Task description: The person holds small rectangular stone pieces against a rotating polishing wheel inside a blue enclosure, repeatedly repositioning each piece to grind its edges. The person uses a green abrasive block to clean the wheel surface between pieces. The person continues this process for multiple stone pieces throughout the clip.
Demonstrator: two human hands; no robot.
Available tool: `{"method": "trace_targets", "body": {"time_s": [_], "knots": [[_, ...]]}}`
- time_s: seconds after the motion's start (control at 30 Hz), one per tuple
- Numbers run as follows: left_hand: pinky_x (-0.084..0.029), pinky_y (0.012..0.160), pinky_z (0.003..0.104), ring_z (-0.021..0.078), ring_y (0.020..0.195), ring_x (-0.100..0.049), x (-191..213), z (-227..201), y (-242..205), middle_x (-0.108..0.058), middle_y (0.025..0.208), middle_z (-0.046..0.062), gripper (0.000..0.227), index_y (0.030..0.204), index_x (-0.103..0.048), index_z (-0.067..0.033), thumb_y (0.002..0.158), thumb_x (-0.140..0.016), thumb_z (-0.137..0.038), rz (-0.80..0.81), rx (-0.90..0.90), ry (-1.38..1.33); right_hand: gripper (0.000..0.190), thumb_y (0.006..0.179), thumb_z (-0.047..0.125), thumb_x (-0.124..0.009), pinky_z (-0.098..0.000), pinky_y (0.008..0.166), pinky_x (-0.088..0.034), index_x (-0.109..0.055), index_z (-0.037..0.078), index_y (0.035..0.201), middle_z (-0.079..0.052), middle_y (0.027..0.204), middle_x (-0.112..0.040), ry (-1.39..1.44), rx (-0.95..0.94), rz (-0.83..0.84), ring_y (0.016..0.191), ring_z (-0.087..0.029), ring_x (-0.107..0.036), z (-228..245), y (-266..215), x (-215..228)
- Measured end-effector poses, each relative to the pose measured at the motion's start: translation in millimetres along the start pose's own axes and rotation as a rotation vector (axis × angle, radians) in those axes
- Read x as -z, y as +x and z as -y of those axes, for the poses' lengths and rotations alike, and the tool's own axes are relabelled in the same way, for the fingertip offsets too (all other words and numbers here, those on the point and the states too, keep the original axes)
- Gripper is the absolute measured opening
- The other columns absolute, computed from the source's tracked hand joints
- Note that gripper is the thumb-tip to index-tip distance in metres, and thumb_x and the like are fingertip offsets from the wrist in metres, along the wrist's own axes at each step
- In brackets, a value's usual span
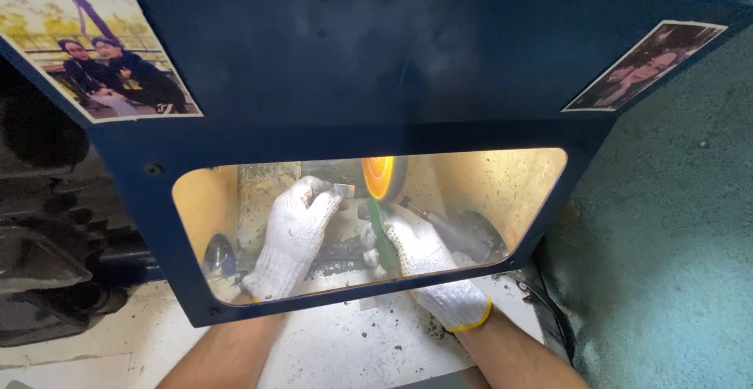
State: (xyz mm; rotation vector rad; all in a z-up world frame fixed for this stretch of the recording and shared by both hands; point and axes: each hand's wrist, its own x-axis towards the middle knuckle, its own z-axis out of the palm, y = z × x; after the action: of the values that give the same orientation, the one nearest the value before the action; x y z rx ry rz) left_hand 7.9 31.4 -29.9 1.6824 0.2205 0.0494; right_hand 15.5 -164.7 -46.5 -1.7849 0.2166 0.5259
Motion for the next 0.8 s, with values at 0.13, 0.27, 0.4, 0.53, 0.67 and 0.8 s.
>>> {"method": "trace_targets", "body": {"time_s": [0.13,0.27,0.4,0.53,0.67,0.8], "knots": [[-0.051,0.079,0.035,0.0199,0.083,-0.070,-0.1,2.3,0.0,-0.080,0.086,0.012,0.016,0.095,-0.074,-0.0109,0.093,-0.067,-0.025,-0.003,0.023,-0.009,0.044,0.099,0.029,-0.061,-0.0356,0.076,-0.062,-0.064,0.010,0.139,-0.021,0.096,-0.075,0.046,-0.060,0.008,0.081,-0.025,-0.074,22.5,-12.2,-2.6],[-0.053,0.079,0.037,0.0203,0.082,-0.070,-0.5,-18.8,-11.3,-0.080,0.085,0.014,0.014,0.095,-0.075,-0.0089,0.092,-0.068,-0.022,-0.015,0.024,-0.020,0.050,0.099,0.024,-0.063,-0.0191,0.068,-0.054,-0.058,0.007,0.145,-0.020,0.105,-0.075,-0.110,-0.248,0.080,0.072,-0.016,-0.067,81.7,-47.7,-6.4],[-0.053,0.078,0.035,0.0184,0.082,-0.069,-4.8,-11.8,-6.5,-0.080,0.083,0.012,0.013,0.093,-0.075,-0.0094,0.091,-0.070,-0.021,-0.008,0.016,-0.052,0.043,0.096,0.032,-0.063,-0.0227,0.070,-0.054,-0.061,0.010,0.132,-0.015,0.102,-0.073,-0.369,-0.070,0.190,0.076,-0.016,-0.067,84.4,-54.9,9.1],[-0.052,0.081,0.033,0.0152,0.087,-0.070,-3.7,-37.4,-12.9,-0.080,0.088,0.006,0.021,0.093,-0.075,-0.0107,0.091,-0.065,-0.029,0.120,0.077,0.128,0.037,0.089,0.051,-0.062,-0.0307,0.075,-0.054,-0.068,0.017,0.102,-0.004,0.096,-0.069,-0.938,0.344,0.416,0.084,-0.017,-0.065,84.9,-61.4,26.1],[-0.055,0.086,0.041,0.0273,0.091,-0.076,-5.7,-34.6,-19.6,-0.079,0.095,0.015,0.016,0.101,-0.075,-0.0119,0.089,-0.071,-0.022,0.194,0.017,0.126,0.038,0.087,0.053,-0.066,-0.0364,0.088,-0.055,-0.069,0.021,0.108,-0.001,0.108,-0.070,-0.886,0.334,0.291,0.101,-0.019,-0.067,82.4,-63.1,27.1],[-0.054,0.091,0.046,0.0321,0.097,-0.074,-11.3,-5.8,-9.2,-0.078,0.099,0.019,0.019,0.102,-0.075,-0.0074,0.089,-0.068,-0.018,0.266,-0.028,0.164,0.050,0.087,0.047,-0.071,-0.0410,0.104,-0.056,-0.068,0.024,0.131,-0.003,0.128,-0.074,-0.533,0.128,-0.006,0.121,-0.021,-0.070,74.1,-56.0,24.1]]}}
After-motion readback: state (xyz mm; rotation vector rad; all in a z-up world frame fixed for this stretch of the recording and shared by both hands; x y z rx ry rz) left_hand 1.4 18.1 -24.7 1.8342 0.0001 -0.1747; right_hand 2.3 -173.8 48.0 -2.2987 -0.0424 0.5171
